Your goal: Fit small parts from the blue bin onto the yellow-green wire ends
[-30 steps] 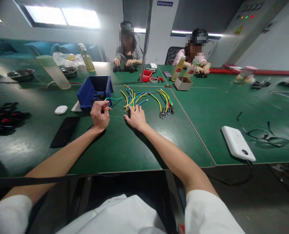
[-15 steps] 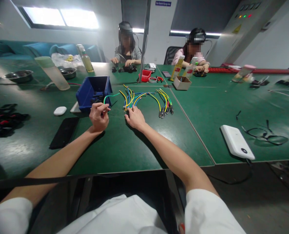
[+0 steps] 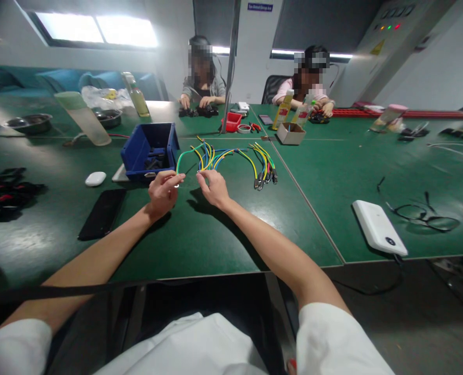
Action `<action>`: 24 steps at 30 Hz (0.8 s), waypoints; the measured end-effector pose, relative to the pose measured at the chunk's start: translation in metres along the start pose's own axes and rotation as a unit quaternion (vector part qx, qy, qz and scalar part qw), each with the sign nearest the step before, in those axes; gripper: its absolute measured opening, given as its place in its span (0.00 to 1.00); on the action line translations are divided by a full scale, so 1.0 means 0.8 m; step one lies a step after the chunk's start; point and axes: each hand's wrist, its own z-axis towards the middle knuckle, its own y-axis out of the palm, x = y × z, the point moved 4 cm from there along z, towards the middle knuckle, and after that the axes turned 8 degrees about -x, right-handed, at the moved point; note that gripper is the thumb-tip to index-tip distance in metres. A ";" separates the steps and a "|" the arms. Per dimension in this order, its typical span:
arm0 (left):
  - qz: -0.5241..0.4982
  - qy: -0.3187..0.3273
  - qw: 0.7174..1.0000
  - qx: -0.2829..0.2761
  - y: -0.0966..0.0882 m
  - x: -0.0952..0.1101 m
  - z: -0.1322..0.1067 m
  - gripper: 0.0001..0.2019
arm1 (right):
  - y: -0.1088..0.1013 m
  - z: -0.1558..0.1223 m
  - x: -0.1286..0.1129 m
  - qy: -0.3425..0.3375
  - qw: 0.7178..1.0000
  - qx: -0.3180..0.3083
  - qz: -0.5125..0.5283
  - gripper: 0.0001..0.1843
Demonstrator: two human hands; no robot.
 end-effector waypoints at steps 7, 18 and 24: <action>-0.013 0.119 0.987 -0.110 0.000 0.020 0.010 0.16 | 0.008 -0.010 -0.017 -0.061 0.989 0.009 0.138 0.27; 0.018 0.122 0.967 -0.224 0.017 0.022 0.015 0.14 | 0.009 -0.015 -0.006 0.022 0.968 0.093 0.233 0.23; 0.059 0.093 0.953 -0.281 0.025 0.022 0.013 0.16 | 0.011 -0.012 -0.008 0.043 0.981 0.077 0.170 0.19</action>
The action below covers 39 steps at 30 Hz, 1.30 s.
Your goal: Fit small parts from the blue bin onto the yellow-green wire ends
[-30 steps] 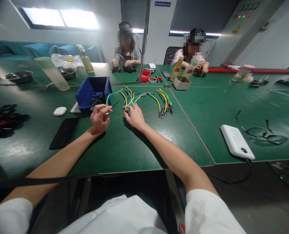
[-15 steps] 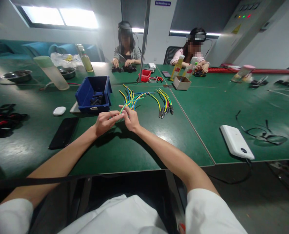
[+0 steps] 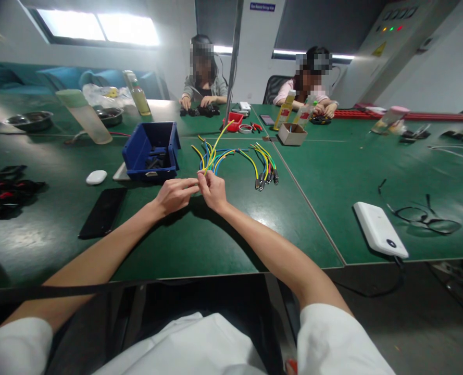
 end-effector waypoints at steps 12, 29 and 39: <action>0.015 -0.380 0.918 0.113 -0.006 -0.078 -0.028 0.18 | -0.004 0.008 0.017 0.064 0.995 0.044 0.058 0.20; 0.077 -0.460 0.872 -0.149 -0.005 -0.103 -0.027 0.29 | -0.005 0.006 0.008 0.047 0.998 0.007 0.033 0.22; 0.068 -0.477 0.854 -0.197 0.001 -0.114 -0.025 0.32 | -0.005 0.007 0.009 0.051 0.998 0.003 0.037 0.22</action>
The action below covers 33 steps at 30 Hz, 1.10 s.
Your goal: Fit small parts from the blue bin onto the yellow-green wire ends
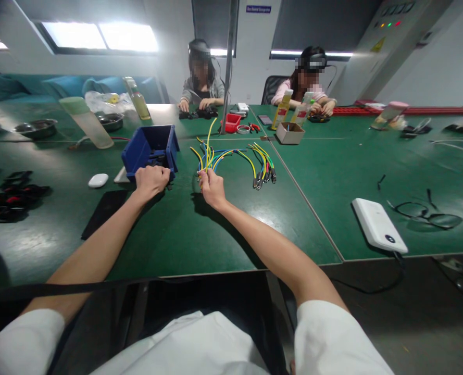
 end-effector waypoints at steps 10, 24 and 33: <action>-0.031 0.020 0.998 0.043 -0.011 0.001 -0.008 0.27 | 0.001 0.001 0.002 -0.002 1.000 0.003 -0.010 0.22; 0.002 0.031 0.999 0.016 -0.006 -0.001 -0.004 0.30 | 0.001 0.001 0.002 -0.003 1.000 0.003 -0.011 0.21; -0.001 0.037 0.999 0.034 -0.005 0.000 -0.006 0.29 | 0.001 0.000 0.001 0.006 1.000 0.003 -0.009 0.22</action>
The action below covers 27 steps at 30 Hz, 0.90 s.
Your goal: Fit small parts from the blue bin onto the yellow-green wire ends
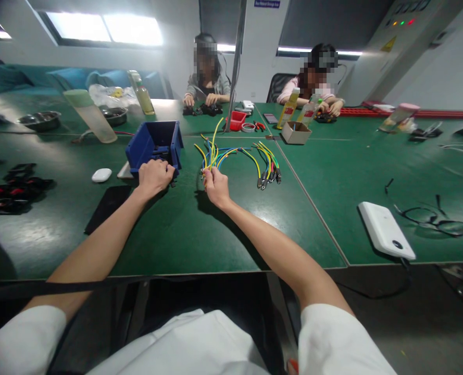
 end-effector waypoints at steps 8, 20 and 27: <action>0.009 -0.025 0.999 -0.034 0.000 -0.003 0.005 0.32 | 0.000 0.002 0.001 -0.002 1.000 0.006 -0.002 0.21; 0.008 -0.002 1.000 -0.007 0.002 0.000 0.002 0.31 | 0.000 0.001 0.001 -0.011 1.000 0.000 -0.010 0.21; -0.001 0.005 1.000 0.031 0.007 -0.001 0.002 0.28 | 0.001 0.002 0.003 -0.005 1.000 -0.004 -0.004 0.21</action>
